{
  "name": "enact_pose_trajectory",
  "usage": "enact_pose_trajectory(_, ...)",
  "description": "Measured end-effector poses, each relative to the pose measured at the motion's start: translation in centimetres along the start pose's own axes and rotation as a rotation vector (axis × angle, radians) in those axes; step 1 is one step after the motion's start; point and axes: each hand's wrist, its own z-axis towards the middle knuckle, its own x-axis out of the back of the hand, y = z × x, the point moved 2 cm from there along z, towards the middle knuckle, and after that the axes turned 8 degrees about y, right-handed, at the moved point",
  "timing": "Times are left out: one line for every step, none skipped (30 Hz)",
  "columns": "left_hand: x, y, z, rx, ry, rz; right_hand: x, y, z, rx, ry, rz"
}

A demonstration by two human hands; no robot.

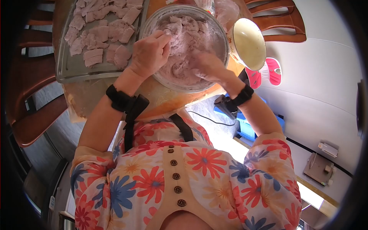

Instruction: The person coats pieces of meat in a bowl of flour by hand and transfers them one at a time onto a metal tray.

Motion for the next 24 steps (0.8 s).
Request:
enact_pose_trajectory(0.0,0.0,0.0,-0.002,0.000,0.000,-0.5,-0.3,0.0,0.034,-0.022,0.014)
enact_pose_trajectory(0.0,0.1,0.0,-0.004,0.003,0.007,-0.5,-0.3,0.1,0.033,-0.020,0.015)
enact_pose_trajectory(0.1,0.1,0.1,-0.005,0.006,0.014,-0.3,-0.3,0.3,0.086,0.021,0.059)
enact_pose_trajectory(0.1,0.1,0.1,-0.005,0.006,0.016,-0.1,-0.4,0.5,0.139,0.060,0.103)
enact_pose_trajectory(0.1,0.2,0.1,-0.008,0.009,0.017,0.3,-0.1,0.8,0.140,0.058,0.103)
enact_pose_trajectory(0.1,0.2,0.1,-0.010,0.014,0.018,0.9,0.5,1.3,-0.013,0.030,0.183)
enact_pose_trajectory(0.1,0.1,0.0,-0.006,0.015,0.019,1.2,0.9,1.5,-0.168,-0.001,0.260)
enact_pose_trajectory(0.1,0.1,0.0,0.000,0.013,0.022,1.2,0.6,1.7,-0.168,-0.004,0.260)
enact_pose_trajectory(0.0,0.1,-0.1,0.001,0.010,0.022,1.4,-0.6,1.9,0.195,0.162,0.256)
enact_pose_trajectory(-0.1,0.1,-0.1,-0.002,0.008,0.018,1.5,-1.9,1.9,0.558,0.330,0.244)
enact_pose_trajectory(-0.1,0.1,-0.1,0.015,0.005,0.002,1.8,-3.5,2.1,0.554,0.334,0.243)
enact_pose_trajectory(-0.1,0.1,-0.1,0.034,0.004,-0.011,1.9,-5.6,2.4,0.381,0.119,0.193)
enact_pose_trajectory(-0.1,0.1,-0.1,0.032,0.002,-0.009,1.6,-6.9,2.7,0.208,-0.095,0.143)
enact_pose_trajectory(-0.1,0.1,-0.1,0.028,-0.009,0.002,1.0,-7.4,3.0,0.208,-0.094,0.146)
enact_pose_trajectory(0.0,0.1,0.0,0.024,-0.019,0.012,0.3,-7.6,3.1,0.188,-0.083,0.097)
enact_pose_trajectory(-0.1,0.1,0.0,0.023,-0.019,0.009,0.0,-7.7,3.2,0.167,-0.073,0.046)
enact_pose_trajectory(-0.1,0.2,0.0,0.029,-0.004,0.001,0.1,-8.0,3.2,0.164,-0.073,0.044)
enact_pose_trajectory(-0.1,0.2,0.0,0.034,0.013,-0.007,0.4,-8.1,3.4,0.157,-0.118,-0.030)
enact_pose_trajectory(-0.1,0.2,0.1,0.032,0.018,-0.007,0.5,-8.2,3.6,0.153,-0.162,-0.104)
enact_pose_trajectory(0.0,0.3,0.1,0.030,0.017,0.004,0.3,-7.6,4.0,0.158,-0.161,-0.107)
enact_pose_trajectory(0.2,0.3,0.0,0.033,0.014,0.016,0.3,-6.7,4.2,0.154,-0.097,0.067)
enact_pose_trajectory(0.2,0.2,-0.1,0.041,0.015,0.020,0.2,-5.8,4.1,0.148,-0.037,0.241)
enact_pose_trajectory(0.2,0.1,-0.2,0.035,0.007,0.013,1.0,-5.4,3.8,0.152,-0.044,0.241)
enact_pose_trajectory(0.1,0.1,-0.2,0.026,-0.002,0.004,2.5,-5.1,3.4,0.142,0.003,0.295)
